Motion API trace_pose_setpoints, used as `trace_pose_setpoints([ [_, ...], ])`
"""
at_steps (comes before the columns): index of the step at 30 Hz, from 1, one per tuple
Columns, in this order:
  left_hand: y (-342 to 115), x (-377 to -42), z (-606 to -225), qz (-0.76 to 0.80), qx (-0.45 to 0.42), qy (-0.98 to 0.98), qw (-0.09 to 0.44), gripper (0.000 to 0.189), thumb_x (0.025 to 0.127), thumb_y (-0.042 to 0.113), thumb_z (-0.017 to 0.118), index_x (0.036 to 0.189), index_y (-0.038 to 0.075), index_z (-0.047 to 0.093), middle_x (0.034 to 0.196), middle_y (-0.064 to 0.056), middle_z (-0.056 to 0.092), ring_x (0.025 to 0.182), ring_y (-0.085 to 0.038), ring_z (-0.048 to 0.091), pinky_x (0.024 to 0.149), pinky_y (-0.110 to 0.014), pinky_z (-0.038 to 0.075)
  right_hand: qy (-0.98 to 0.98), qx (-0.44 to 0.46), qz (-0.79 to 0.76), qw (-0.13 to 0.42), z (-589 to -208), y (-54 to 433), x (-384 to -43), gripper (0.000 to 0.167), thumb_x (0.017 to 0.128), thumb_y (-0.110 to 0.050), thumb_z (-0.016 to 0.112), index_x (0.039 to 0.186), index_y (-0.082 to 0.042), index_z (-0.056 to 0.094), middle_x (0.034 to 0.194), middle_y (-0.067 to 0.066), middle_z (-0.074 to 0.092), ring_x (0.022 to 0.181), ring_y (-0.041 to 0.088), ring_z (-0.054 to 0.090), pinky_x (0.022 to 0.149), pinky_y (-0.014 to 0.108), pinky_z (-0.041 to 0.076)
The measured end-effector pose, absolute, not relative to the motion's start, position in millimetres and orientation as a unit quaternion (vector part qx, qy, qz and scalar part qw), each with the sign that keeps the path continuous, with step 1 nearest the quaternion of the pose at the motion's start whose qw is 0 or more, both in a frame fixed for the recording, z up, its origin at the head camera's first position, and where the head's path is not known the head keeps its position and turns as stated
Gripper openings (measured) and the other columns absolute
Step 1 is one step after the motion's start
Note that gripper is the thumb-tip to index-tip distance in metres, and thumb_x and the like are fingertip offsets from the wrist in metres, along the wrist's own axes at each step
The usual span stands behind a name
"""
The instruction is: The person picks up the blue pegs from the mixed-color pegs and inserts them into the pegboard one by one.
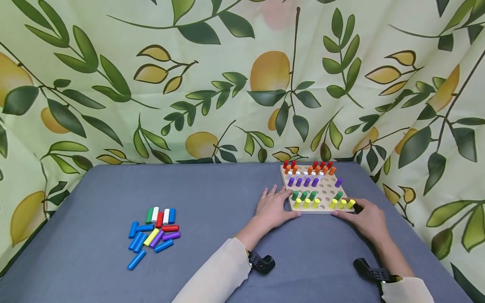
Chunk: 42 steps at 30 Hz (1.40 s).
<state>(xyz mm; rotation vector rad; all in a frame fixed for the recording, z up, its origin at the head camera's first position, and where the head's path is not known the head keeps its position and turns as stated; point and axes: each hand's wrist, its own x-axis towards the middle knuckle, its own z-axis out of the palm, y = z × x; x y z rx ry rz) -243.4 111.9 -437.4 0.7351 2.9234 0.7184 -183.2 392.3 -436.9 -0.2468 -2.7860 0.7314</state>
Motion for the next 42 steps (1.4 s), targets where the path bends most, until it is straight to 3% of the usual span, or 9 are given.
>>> trace_pose_setpoints([
  [10, 58, -242, -437, 0.251, 0.218, 0.943, 0.026, 0.073, 0.088, 0.058, 0.071, 0.149, 0.026, 0.051, 0.161, -0.002, 0.041, 0.155, -0.027, 0.028, 0.129, -0.048, 0.017, -0.957, -0.028, 0.258, 0.13, -435, 346, -193, 0.07, 0.076, -0.048, 0.086, 0.122, 0.003, 0.069, 0.123, 0.029, 0.066, 0.11, 0.043, 0.061, 0.086, 0.054, 0.046],
  [17, 15, -240, -437, 0.259, 0.211, 0.942, 0.024, 0.073, 0.088, 0.058, 0.07, 0.15, 0.024, 0.05, 0.161, -0.002, 0.042, 0.156, -0.028, 0.026, 0.129, -0.05, 0.016, -0.955, 0.006, 0.264, 0.135, -438, 312, -202, 0.066, 0.077, -0.046, 0.087, 0.118, 0.002, 0.071, 0.115, 0.025, 0.068, 0.1, 0.035, 0.063, 0.079, 0.038, 0.044],
  [27, -42, -229, -433, 0.252, 0.18, 0.95, 0.028, 0.076, 0.09, 0.057, 0.068, 0.153, 0.021, 0.045, 0.164, -0.004, 0.037, 0.157, -0.03, 0.023, 0.128, -0.053, 0.013, -0.949, 0.048, 0.272, 0.149, -443, 256, -216, 0.062, 0.074, -0.045, 0.088, 0.114, 0.0, 0.073, 0.107, 0.021, 0.068, 0.093, 0.031, 0.062, 0.074, 0.032, 0.041],
  [33, -69, -227, -430, 0.238, 0.155, 0.958, 0.04, 0.088, 0.087, 0.065, 0.067, 0.156, 0.018, 0.04, 0.165, -0.007, 0.035, 0.158, -0.034, 0.017, 0.127, -0.059, 0.007, -0.949, 0.053, 0.277, 0.14, -442, 223, -223, 0.063, 0.073, -0.047, 0.089, 0.114, -0.001, 0.073, 0.105, 0.019, 0.067, 0.09, 0.028, 0.058, 0.075, 0.035, 0.039],
  [38, -97, -234, -427, 0.249, 0.136, 0.958, 0.024, 0.077, 0.086, 0.055, 0.074, 0.149, 0.016, 0.052, 0.158, -0.007, 0.046, 0.156, -0.036, 0.023, 0.126, -0.062, 0.011, -0.947, 0.053, 0.284, 0.139, -442, 195, -226, 0.067, 0.071, -0.048, 0.09, 0.114, -0.001, 0.073, 0.103, 0.018, 0.067, 0.092, 0.03, 0.059, 0.08, 0.043, 0.043],
  [42, -111, -239, -426, 0.254, 0.13, 0.958, 0.036, 0.074, 0.086, 0.051, 0.076, 0.148, 0.016, 0.053, 0.157, -0.006, 0.048, 0.156, -0.035, 0.024, 0.126, -0.06, 0.012, -0.946, 0.06, 0.285, 0.142, -443, 183, -230, 0.069, 0.071, -0.05, 0.089, 0.115, 0.0, 0.073, 0.105, 0.018, 0.068, 0.095, 0.031, 0.06, 0.083, 0.045, 0.045],
])
